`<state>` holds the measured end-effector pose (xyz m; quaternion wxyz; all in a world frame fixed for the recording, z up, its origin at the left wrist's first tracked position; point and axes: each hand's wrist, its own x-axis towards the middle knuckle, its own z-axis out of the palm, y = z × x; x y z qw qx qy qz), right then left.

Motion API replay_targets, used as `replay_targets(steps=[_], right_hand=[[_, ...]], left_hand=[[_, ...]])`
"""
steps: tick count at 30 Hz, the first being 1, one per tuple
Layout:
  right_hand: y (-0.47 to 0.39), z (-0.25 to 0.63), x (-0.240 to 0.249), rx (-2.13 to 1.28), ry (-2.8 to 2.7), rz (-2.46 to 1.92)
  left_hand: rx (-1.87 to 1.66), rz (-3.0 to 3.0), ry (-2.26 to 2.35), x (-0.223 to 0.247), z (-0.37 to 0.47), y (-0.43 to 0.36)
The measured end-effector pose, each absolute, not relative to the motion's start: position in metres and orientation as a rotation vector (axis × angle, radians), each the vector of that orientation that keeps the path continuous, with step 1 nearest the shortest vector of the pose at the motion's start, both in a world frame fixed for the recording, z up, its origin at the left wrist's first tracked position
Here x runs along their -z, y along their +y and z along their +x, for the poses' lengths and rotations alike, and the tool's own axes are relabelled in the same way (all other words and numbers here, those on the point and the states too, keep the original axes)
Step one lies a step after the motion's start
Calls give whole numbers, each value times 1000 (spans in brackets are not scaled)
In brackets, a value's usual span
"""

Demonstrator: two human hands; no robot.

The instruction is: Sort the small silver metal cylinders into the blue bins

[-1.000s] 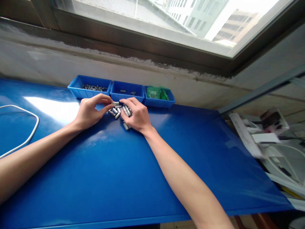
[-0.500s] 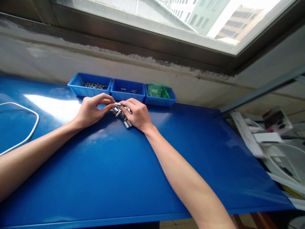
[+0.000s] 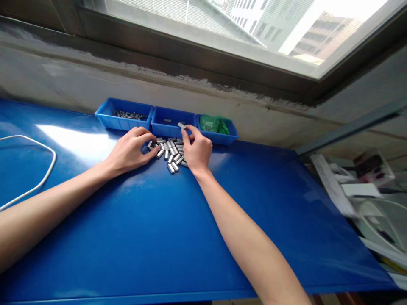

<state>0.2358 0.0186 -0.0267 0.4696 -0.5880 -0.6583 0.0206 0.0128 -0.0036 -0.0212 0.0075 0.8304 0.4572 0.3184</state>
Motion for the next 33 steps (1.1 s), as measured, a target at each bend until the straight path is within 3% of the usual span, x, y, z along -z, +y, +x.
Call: replay_targets(steps=[33], right_hand=[[14,232,20,-175,-1648,-1397]], left_hand=[[-1183,2226,1467,16,11,-1]])
